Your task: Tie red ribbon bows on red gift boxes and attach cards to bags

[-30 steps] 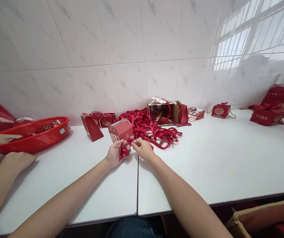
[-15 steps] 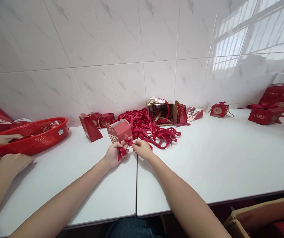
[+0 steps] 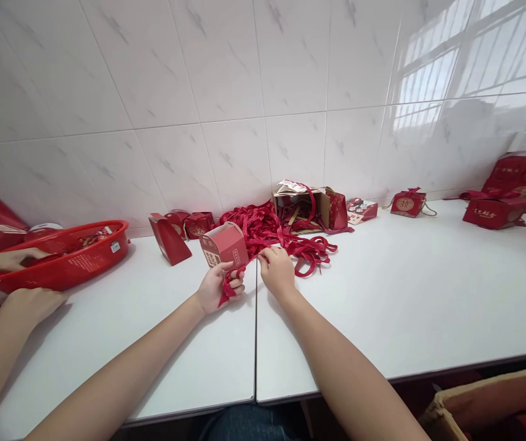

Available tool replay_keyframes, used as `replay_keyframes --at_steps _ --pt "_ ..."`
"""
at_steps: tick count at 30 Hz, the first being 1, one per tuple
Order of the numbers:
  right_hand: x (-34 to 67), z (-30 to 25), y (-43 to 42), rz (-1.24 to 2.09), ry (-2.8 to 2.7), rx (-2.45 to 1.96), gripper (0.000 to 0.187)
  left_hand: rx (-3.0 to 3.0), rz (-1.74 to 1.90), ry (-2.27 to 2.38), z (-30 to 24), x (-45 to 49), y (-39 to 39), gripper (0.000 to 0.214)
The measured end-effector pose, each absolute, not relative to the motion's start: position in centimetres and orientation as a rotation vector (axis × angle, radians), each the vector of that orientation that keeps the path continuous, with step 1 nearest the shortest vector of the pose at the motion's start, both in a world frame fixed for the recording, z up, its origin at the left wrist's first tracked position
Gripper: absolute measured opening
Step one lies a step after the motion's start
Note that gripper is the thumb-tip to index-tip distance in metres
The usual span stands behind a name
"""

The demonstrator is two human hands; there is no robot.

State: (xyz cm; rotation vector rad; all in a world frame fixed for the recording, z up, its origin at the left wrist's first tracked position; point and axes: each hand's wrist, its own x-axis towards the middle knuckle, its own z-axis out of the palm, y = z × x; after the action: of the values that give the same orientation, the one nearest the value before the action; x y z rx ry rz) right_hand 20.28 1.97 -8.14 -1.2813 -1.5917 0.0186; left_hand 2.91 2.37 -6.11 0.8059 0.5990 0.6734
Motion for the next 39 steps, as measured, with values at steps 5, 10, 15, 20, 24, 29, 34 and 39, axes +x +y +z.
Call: replay_keyframes --at_steps 5,10,15,20,24,29,34,39 --pt "20.2 -8.0 1.7 -0.135 -1.622 -1.274 0.017 0.793 0.701 0.476 -6.1 2.8 2.3 0.035" --pt "19.8 -8.1 1.6 -0.074 -1.741 -1.228 0.015 0.743 0.917 0.363 -6.5 2.6 2.7 0.03" --pt "19.7 -8.4 1.9 0.115 -1.772 -1.192 0.015 0.802 0.947 0.42 -7.1 3.0 2.9 0.035" --pt "19.1 -8.2 2.1 0.773 -1.494 -1.077 0.016 0.913 0.968 0.62 -7.5 3.4 3.1 0.041" --pt "18.7 -8.0 1.9 1.008 -1.347 -1.044 0.023 1.13 0.979 0.805 -7.8 3.7 3.1 0.043" --pt "18.8 -7.6 1.6 1.148 -1.199 -1.042 0.024 1.594 1.04 1.005 -8.5 3.9 3.3 0.034" --pt "18.5 -7.7 1.7 1.291 -1.08 -1.039 0.019 2.005 1.115 1.178 -8.9 3.3 3.6 0.031" --pt "18.3 -7.8 1.6 1.442 -0.952 -1.055 0.017 2.259 1.046 1.382 -8.4 2.8 3.1 0.032"
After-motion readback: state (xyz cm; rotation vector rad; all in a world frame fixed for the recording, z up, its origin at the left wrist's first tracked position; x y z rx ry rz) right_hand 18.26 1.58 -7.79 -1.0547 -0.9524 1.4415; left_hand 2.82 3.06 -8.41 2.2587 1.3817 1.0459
